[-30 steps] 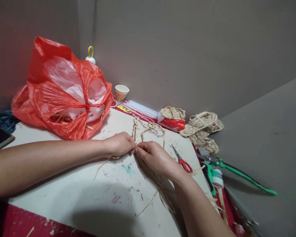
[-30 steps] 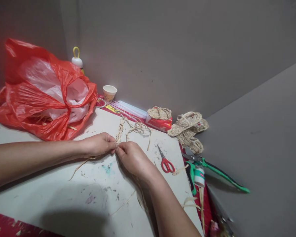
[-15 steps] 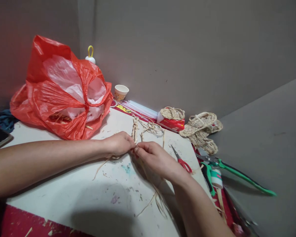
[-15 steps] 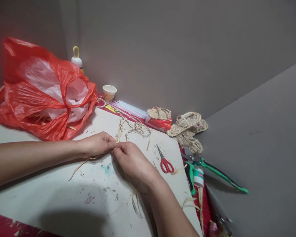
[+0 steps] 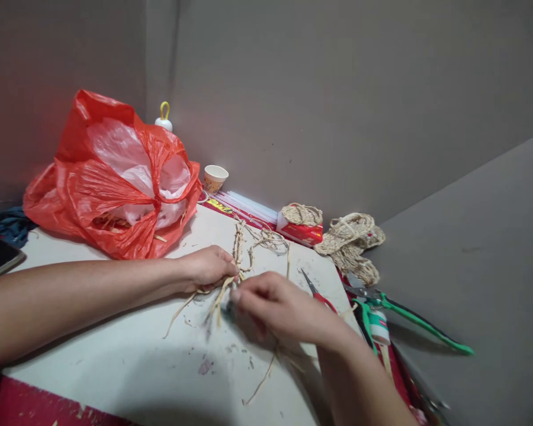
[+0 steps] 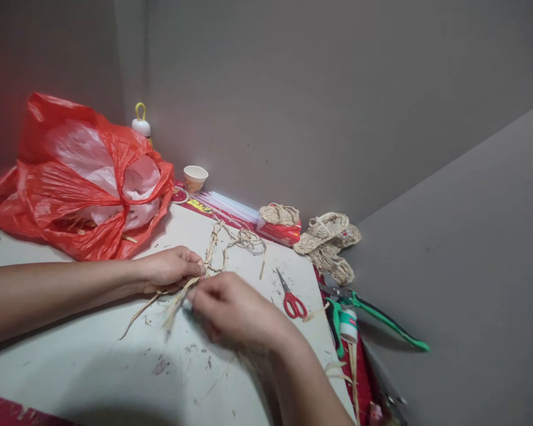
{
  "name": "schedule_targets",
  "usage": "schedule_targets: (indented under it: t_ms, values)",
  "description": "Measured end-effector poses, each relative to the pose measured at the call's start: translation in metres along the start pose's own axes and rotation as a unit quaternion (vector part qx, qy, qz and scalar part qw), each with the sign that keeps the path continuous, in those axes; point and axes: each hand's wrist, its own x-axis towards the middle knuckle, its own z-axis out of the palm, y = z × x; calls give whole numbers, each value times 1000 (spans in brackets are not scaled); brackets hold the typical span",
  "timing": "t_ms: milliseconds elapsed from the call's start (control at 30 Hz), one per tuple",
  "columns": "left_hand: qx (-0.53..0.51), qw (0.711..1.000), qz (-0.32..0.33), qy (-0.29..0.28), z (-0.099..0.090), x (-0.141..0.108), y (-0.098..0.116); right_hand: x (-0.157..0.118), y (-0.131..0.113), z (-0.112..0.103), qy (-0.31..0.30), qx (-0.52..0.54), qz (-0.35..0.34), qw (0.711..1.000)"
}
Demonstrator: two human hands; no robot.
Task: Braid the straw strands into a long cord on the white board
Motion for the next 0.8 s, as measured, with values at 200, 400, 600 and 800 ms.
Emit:
schedule_targets:
  t_ms: [200,400,600,800]
  values:
    - [8,1000,-5,-18,-2,1,-2,30,40,-19,263,209,56,940]
    - [14,1000,7,-12,-1,3,-4,52,44,1,220,317,26,922]
    - [20,1000,-7,-14,-2,1,-2,48,49,-9,314,311,17,897]
    - [31,999,-20,-14,-3,2,-1,28,61,-47,454,284,-8,845]
